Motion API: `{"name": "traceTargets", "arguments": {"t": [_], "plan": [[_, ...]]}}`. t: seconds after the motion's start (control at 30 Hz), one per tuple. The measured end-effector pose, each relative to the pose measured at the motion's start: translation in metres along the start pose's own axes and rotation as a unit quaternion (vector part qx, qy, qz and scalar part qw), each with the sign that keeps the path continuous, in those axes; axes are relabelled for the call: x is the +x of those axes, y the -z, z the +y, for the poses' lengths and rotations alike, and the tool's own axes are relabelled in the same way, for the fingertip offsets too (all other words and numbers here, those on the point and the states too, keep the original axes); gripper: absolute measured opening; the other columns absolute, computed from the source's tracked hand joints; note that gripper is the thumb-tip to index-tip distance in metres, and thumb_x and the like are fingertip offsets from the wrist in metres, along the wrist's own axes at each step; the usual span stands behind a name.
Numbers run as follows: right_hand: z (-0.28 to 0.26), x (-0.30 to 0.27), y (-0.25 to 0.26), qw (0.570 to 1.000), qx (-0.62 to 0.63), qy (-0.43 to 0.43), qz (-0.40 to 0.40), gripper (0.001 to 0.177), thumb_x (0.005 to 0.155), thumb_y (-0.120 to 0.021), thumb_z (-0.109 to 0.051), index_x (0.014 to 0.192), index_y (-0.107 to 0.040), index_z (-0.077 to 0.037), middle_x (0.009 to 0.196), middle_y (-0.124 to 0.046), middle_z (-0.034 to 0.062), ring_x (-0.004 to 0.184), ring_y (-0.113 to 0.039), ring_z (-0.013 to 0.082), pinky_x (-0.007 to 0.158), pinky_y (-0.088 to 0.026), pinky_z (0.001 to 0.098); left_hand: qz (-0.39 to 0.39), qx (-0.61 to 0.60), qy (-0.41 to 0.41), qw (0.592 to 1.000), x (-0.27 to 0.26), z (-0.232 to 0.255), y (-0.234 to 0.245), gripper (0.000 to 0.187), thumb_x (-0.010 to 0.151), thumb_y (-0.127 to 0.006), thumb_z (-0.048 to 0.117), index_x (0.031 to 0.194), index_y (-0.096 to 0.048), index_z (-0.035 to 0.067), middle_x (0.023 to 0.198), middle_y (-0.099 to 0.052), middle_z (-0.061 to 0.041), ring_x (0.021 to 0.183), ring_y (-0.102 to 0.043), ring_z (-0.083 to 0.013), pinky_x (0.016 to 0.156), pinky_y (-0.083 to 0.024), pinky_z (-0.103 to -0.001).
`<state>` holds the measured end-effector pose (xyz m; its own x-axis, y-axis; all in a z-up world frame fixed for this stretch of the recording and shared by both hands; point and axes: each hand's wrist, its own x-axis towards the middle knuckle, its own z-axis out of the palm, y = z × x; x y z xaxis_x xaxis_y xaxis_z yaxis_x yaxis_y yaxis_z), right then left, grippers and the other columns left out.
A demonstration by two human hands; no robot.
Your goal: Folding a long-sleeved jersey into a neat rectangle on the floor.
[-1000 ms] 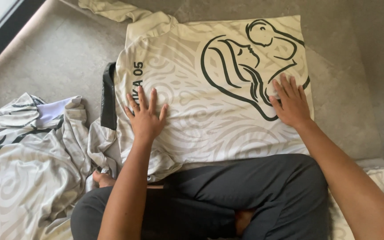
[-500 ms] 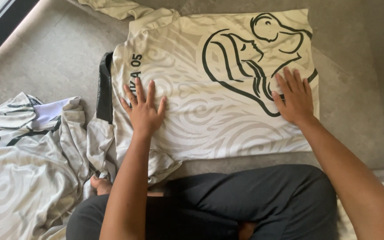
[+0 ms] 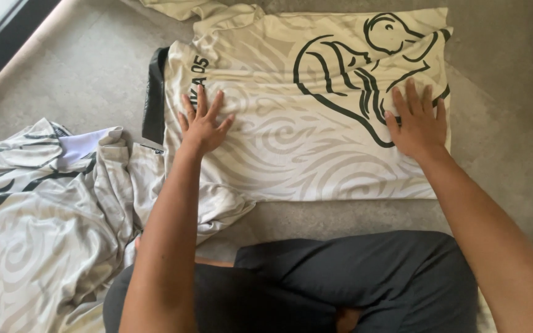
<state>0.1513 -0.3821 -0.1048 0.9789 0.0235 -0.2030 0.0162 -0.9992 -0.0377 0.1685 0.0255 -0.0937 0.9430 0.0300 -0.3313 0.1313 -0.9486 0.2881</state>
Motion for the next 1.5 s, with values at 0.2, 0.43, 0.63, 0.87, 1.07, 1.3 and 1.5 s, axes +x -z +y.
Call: {"name": "traceTargets", "arguments": {"t": [0.2, 0.43, 0.63, 0.87, 1.07, 1.3, 1.5], "plan": [[-0.005, 0.004, -0.001, 0.998, -0.037, -0.039, -0.037, 0.064, 0.084, -0.009, -0.058, 0.135, -0.011, -0.021, 0.141, 0.002, 0.007, 0.127, 0.003, 0.0343, 0.1, 0.0, 0.0504, 0.08, 0.115, -0.1, 0.985, -0.032, -0.02, 0.008, 0.046, 0.069, -0.054, 0.052, 0.106, -0.051, 0.026, 0.114, -0.04, -0.003, 0.103, -0.039, -0.0274, 0.073, -0.042, -0.042], [-0.049, -0.044, 0.023, 0.993, -0.069, 0.078, -0.051, 0.055, 0.078, -0.041, -0.051, 0.122, -0.043, -0.018, 0.117, -0.041, 0.0109, 0.109, -0.038, 0.033, 0.082, -0.038, 0.0447, -0.196, 0.208, 0.03, 0.958, -0.128, -0.02, 0.047, 0.069, 0.06, -0.049, 0.068, 0.102, -0.058, 0.014, 0.109, -0.056, -0.01, 0.104, -0.05, -0.0299, 0.076, -0.046, -0.046], [-0.073, -0.098, 0.021, 0.958, -0.119, 0.184, -0.185, 0.034, 0.067, -0.056, -0.051, 0.087, -0.058, -0.023, 0.094, -0.056, 0.0009, 0.097, -0.052, 0.0228, 0.077, -0.044, 0.042, -0.272, 0.268, 0.127, 0.916, -0.179, -0.005, 0.05, 0.075, 0.058, -0.064, 0.06, 0.117, -0.048, 0.016, 0.117, -0.051, -0.005, 0.106, -0.046, -0.0316, 0.074, -0.041, -0.051], [-0.049, -0.103, -0.015, 0.966, -0.164, 0.115, -0.166, 0.025, 0.059, -0.073, -0.024, 0.077, -0.064, -0.01, 0.082, -0.063, 0.0064, 0.085, -0.059, 0.0271, 0.071, -0.043, 0.0443, -0.178, 0.209, 0.093, 0.957, -0.134, -0.06, -0.028, 0.055, 0.058, -0.069, 0.044, 0.101, -0.057, 0.012, 0.099, -0.058, -0.01, 0.088, -0.056, -0.0312, 0.053, -0.046, -0.051], [-0.05, -0.103, -0.019, 0.98, -0.128, 0.074, -0.134, 0.02, 0.064, -0.066, -0.014, 0.082, -0.064, -0.006, 0.084, -0.065, 0.0121, 0.086, -0.06, 0.0294, 0.071, -0.045, 0.0459, -0.11, 0.11, -0.045, 0.987, -0.146, -0.065, -0.015, 0.04, 0.063, -0.062, 0.037, 0.094, -0.061, 0.013, 0.097, -0.06, -0.013, 0.092, -0.056, -0.0325, 0.074, -0.047, -0.044], [-0.066, -0.134, 0.035, 0.989, -0.044, 0.035, -0.14, 0.032, 0.07, -0.056, -0.025, 0.092, -0.061, -0.003, 0.088, -0.063, 0.0192, 0.089, -0.059, 0.034, 0.073, -0.045, 0.0484, -0.081, -0.093, -0.026, 0.992, -0.162, -0.054, 0.005, 0.043, 0.071, -0.058, 0.03, 0.106, -0.038, 0.014, 0.104, -0.051, -0.022, 0.105, -0.046, -0.0371, 0.091, -0.038, -0.044], [-0.051, -0.146, 0.042, 0.988, 0.008, 0.065, -0.136, 0.034, 0.081, -0.041, -0.032, 0.101, -0.053, -0.008, 0.1, -0.06, 0.0188, 0.099, -0.054, 0.0338, 0.082, -0.042, 0.0461, -0.138, 0.015, -0.021, 0.99, -0.2, -0.009, 0.04, 0.089, 0.043, -0.073, 0.057, 0.113, -0.037, 0.016, 0.11, -0.048, -0.022, 0.108, -0.045, -0.033, 0.094, -0.036, -0.039]]}}
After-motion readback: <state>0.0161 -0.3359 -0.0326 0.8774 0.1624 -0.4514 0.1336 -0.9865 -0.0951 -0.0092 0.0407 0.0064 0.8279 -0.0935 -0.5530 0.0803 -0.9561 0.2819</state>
